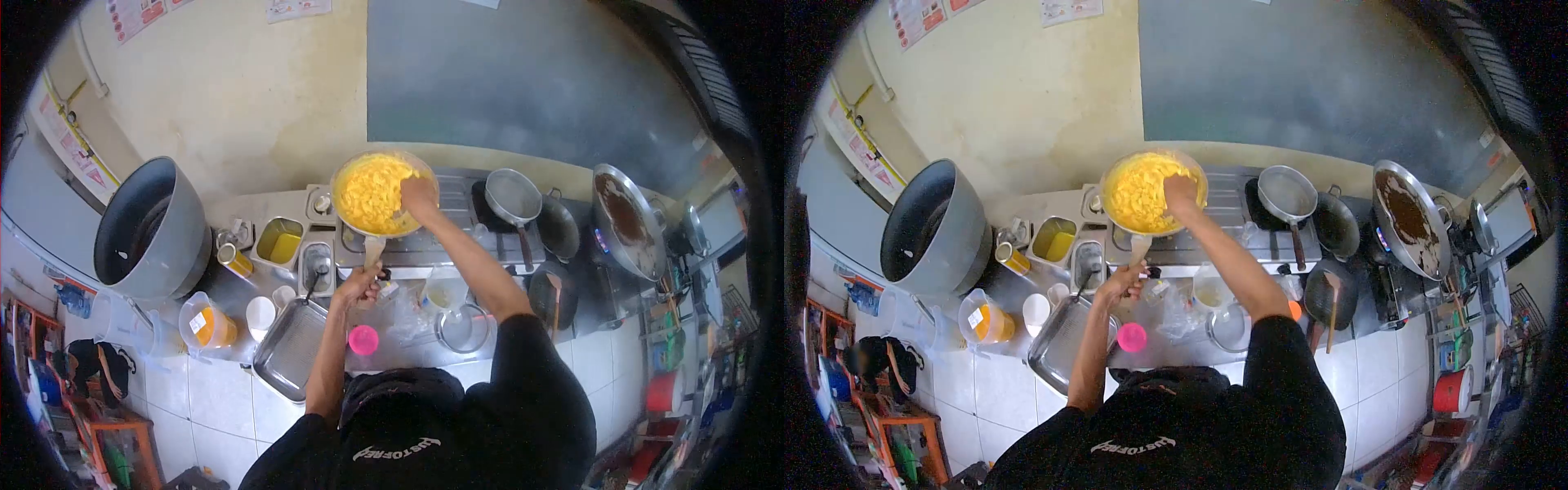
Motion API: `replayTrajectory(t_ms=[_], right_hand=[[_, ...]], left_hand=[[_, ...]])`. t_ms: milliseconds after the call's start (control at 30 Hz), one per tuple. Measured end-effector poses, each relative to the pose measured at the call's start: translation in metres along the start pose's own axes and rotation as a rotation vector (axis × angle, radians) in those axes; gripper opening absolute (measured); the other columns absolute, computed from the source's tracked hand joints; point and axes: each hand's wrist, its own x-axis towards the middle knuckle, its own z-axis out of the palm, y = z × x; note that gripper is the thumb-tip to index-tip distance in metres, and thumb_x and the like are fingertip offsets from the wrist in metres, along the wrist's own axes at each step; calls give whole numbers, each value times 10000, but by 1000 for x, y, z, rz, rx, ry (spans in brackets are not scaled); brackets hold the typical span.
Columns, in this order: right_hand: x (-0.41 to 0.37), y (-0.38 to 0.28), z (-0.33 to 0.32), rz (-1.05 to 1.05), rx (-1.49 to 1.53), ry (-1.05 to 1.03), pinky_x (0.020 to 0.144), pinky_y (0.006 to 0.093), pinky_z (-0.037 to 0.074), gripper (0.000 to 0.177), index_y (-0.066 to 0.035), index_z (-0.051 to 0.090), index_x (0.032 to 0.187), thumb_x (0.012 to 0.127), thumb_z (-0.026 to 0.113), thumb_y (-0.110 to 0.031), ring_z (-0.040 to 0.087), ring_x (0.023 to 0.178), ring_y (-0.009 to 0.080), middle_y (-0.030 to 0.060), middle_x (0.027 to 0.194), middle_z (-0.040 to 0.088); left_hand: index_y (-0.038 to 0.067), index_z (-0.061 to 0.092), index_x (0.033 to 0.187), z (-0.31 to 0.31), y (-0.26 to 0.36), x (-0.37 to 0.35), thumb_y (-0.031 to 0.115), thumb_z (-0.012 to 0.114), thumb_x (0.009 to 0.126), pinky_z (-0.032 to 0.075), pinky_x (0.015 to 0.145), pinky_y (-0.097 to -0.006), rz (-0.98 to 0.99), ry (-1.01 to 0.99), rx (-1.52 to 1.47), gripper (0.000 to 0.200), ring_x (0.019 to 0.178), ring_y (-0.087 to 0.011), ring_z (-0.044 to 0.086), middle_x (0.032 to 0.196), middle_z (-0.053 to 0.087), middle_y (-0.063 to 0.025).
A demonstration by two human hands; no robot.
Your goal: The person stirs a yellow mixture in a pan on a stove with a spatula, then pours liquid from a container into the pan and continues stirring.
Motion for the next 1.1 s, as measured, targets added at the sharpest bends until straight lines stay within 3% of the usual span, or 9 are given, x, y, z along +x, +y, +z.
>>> replayTrajectory(t_ms=[167, 233, 333, 500, 567, 700, 833, 1000, 1100], right_hand=[[2, 40, -88, -66, -153, 198, 577, 382, 514, 188, -14, 652, 748, 662, 676, -179, 655, 667, 257, 165, 729, 652], [-9, 46, -130, -133, 41, -441, 538, 356, 505, 223, 2, 627, 747, 643, 718, -173, 634, 568, 230, 145, 657, 636], [-8, 41, -66, -216, 526, -678, 488, 332, 490, 183, 14, 610, 758, 703, 670, -151, 603, 494, 203, 129, 611, 612], [-1, -55, 12, -58, 736, -267, 498, 322, 497, 170, 23, 607, 786, 721, 637, -132, 616, 512, 236, 151, 616, 610], [29, -76, 57, 342, 721, -59, 557, 338, 511, 150, 3, 637, 758, 692, 630, -132, 637, 591, 268, 159, 652, 627], [51, -54, 15, -150, 11, -398, 737, 366, 515, 212, 24, 646, 758, 616, 671, -130, 636, 811, 314, 227, 930, 623], [23, 21, -3, 252, 577, -191, 517, 364, 480, 243, 10, 628, 680, 681, 620, -233, 620, 577, 239, 177, 647, 614], [-65, 15, -87, 275, 416, -330, 540, 404, 502, 231, 37, 620, 708, 767, 514, -159, 630, 583, 277, 202, 672, 626], [-57, 22, -20, 210, 86, 61, 581, 436, 513, 219, 27, 621, 798, 789, 479, -139, 642, 664, 338, 225, 766, 634]], left_hand=[[9, 472, 959, 6, 4, 0, 441, 535, 872, 323, 379, -247, 17, 15, -19, 445, 390, -74, 310, 536, 334, 28], [12, 453, 960, 7, -2, 3, 438, 534, 874, 322, 369, -246, 11, 3, -47, 442, 384, -72, 304, 527, 328, 29], [13, 457, 943, 7, -4, 3, 429, 531, 877, 325, 369, -248, 1, -8, -84, 427, 389, -74, 311, 536, 335, 25], [19, 447, 893, 5, -5, 5, 423, 528, 878, 353, 386, -264, 13, -13, -49, 413, 397, -93, 336, 538, 348, 11], [18, 447, 892, 5, -5, 6, 424, 529, 878, 356, 390, -265, 22, -17, -56, 414, 400, -94, 341, 539, 349, 9], [23, 450, 890, 0, -9, 10, 409, 549, 870, 362, 393, -272, 10, -51, -130, 399, 407, -100, 351, 539, 367, -4], [31, 457, 904, -1, -3, -2, 412, 557, 865, 344, 391, -263, 9, -61, -179, 396, 408, -85, 325, 539, 358, 12], [22, 443, 888, -11, -8, 9, 372, 560, 870, 370, 371, -291, 16, -68, -189, 370, 396, -108, 364, 545, 385, -17], [31, 429, 870, -13, -11, 10, 384, 562, 867, 373, 358, -294, -5, -81, -196, 377, 387, -106, 374, 544, 388, -20]])
